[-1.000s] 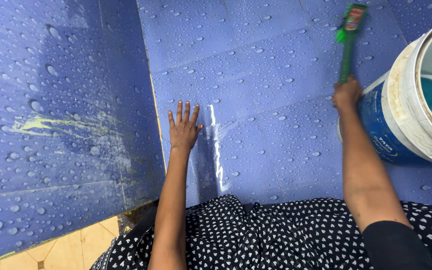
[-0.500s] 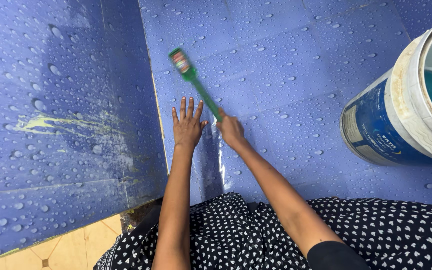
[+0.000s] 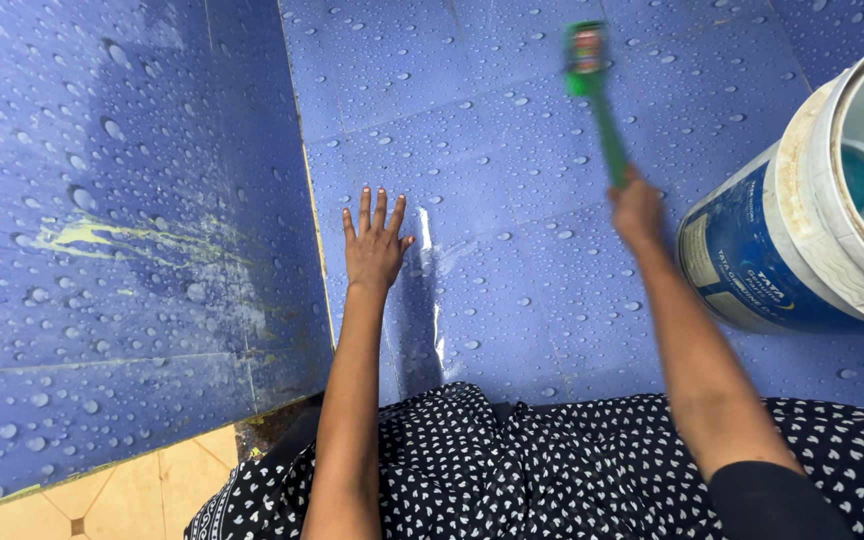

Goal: The person scrubs the wet bathroom floor tiles using a long-handled brush.

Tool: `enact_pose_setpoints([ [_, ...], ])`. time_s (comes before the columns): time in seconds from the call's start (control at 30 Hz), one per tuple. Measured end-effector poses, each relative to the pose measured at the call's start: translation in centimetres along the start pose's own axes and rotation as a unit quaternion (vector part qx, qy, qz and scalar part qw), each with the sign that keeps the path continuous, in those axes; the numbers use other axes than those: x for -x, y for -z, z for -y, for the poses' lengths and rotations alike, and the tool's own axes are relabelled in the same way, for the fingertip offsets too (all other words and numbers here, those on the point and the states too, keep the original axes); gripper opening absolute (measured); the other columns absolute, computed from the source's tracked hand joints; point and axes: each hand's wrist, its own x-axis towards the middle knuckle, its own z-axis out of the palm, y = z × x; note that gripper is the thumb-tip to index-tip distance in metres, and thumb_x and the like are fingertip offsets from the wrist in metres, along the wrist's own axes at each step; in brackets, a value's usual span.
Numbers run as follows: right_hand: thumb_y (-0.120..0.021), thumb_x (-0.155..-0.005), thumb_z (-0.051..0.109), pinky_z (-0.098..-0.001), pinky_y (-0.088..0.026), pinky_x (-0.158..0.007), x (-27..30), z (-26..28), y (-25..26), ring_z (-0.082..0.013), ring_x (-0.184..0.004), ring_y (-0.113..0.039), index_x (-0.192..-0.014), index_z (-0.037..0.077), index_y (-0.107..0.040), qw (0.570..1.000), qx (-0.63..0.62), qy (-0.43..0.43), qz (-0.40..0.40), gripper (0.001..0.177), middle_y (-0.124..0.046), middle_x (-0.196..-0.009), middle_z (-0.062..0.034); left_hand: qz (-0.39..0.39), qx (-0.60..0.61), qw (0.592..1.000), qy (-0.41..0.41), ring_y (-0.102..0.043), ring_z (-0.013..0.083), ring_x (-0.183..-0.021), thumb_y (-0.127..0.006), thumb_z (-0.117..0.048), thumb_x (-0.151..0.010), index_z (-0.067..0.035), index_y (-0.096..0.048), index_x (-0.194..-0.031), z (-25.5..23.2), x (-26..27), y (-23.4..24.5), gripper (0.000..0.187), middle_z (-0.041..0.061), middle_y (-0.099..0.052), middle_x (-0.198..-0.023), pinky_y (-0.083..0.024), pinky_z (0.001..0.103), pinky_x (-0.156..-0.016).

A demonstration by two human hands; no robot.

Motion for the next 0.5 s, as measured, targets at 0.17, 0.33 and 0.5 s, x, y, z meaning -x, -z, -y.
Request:
enact_pose_setpoints([
  [0.17, -0.073, -0.091, 0.012, -0.0553, -0.056, -0.082, -2.0, -3.8, 6.0, -0.0488, -0.095, -0.070, -0.122, 0.001, -0.064, 0.996, 0.051, -0.055, -0.054, 0.034, -0.071, -0.100, -0.0309, 0.004, -0.012, 1.000, 0.005, -0.003, 0.0291, -0.158, -0.052, -0.056, -0.096, -0.031, -0.025, -0.161, 0.6, 0.3, -0.4, 0.075, 0.004, -0.020, -0.170, -0.009, 0.060, -0.124],
  [0.33, -0.066, -0.094, 0.016, -0.0573, -0.056, -0.076, -0.3, 0.7, 3.5, -0.0468, -0.090, -0.071, -0.123, 0.005, -0.063, 0.986, -0.026, -0.167, -0.009, 0.032, -0.071, -0.099, -0.0269, 0.015, -0.016, 1.000, 0.009, -0.002, 0.0291, -0.158, -0.050, -0.057, -0.097, -0.032, -0.023, -0.162, 1.0, 0.4, -0.5, 0.075, 0.003, -0.019, -0.170, -0.008, 0.060, -0.124],
  [0.5, -0.067, -0.092, 0.022, -0.0565, -0.054, -0.077, 4.9, 7.8, -7.8, -0.0450, -0.088, -0.071, -0.111, 0.002, -0.071, 0.997, -0.014, -0.039, 0.058, 0.028, -0.073, -0.091, -0.0259, 0.000, -0.011, 1.000, 0.011, -0.002, 0.0287, -0.157, -0.050, -0.057, -0.097, -0.032, -0.023, -0.162, 0.8, 0.2, -0.1, 0.075, 0.003, -0.019, -0.170, -0.007, 0.059, -0.124],
])
